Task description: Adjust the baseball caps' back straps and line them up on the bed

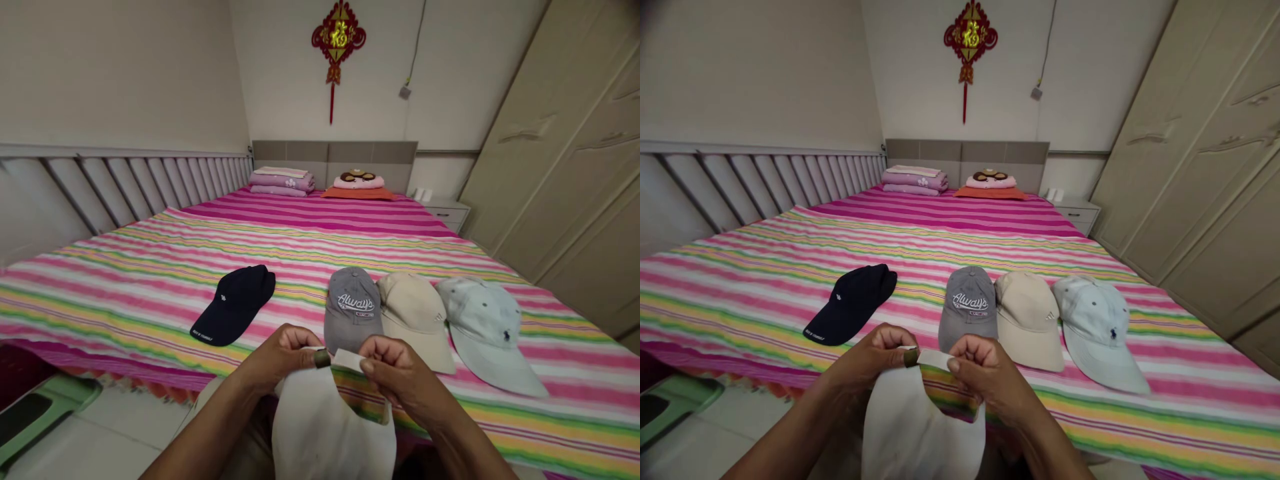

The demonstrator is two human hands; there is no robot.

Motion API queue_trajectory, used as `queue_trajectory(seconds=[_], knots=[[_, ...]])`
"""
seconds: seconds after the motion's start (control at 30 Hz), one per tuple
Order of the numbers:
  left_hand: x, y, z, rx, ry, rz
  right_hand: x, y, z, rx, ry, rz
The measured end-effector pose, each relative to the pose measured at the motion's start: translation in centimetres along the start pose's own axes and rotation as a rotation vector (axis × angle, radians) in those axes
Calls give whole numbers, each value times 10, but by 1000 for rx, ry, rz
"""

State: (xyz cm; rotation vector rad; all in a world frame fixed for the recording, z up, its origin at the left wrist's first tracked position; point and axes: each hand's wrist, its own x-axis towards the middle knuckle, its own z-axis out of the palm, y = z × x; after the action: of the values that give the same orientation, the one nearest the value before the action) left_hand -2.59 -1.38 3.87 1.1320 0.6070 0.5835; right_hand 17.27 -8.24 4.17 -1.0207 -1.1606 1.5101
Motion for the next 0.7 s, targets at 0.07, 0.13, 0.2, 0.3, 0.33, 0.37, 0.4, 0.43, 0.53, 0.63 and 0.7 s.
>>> queue_trajectory(seconds=[0.07,0.13,0.2,0.3,0.33,0.37,0.4,0.43,0.53,0.63,0.7], knots=[[1,-4,0,-45,-2,34,2,2,4,-7,30,13],[2,-7,0,-101,-16,84,4,3,7,5,61,19],[3,-9,0,-135,-19,115,6,3,8,36,81,28],[5,-12,-2,-126,2,119,8,4,6,81,92,40],[6,-13,-3,-116,10,116,9,5,5,95,90,44],[6,-14,-4,-106,16,114,9,6,3,108,85,50],[7,-15,-4,-98,23,111,9,7,2,124,77,58],[7,-16,-5,-95,29,106,10,8,2,141,66,66],[8,-17,-5,-99,54,90,11,11,0,177,42,83],[9,-17,-4,-107,62,92,13,13,0,201,20,95],[10,-17,-4,-114,40,97,14,15,-1,222,4,99]])
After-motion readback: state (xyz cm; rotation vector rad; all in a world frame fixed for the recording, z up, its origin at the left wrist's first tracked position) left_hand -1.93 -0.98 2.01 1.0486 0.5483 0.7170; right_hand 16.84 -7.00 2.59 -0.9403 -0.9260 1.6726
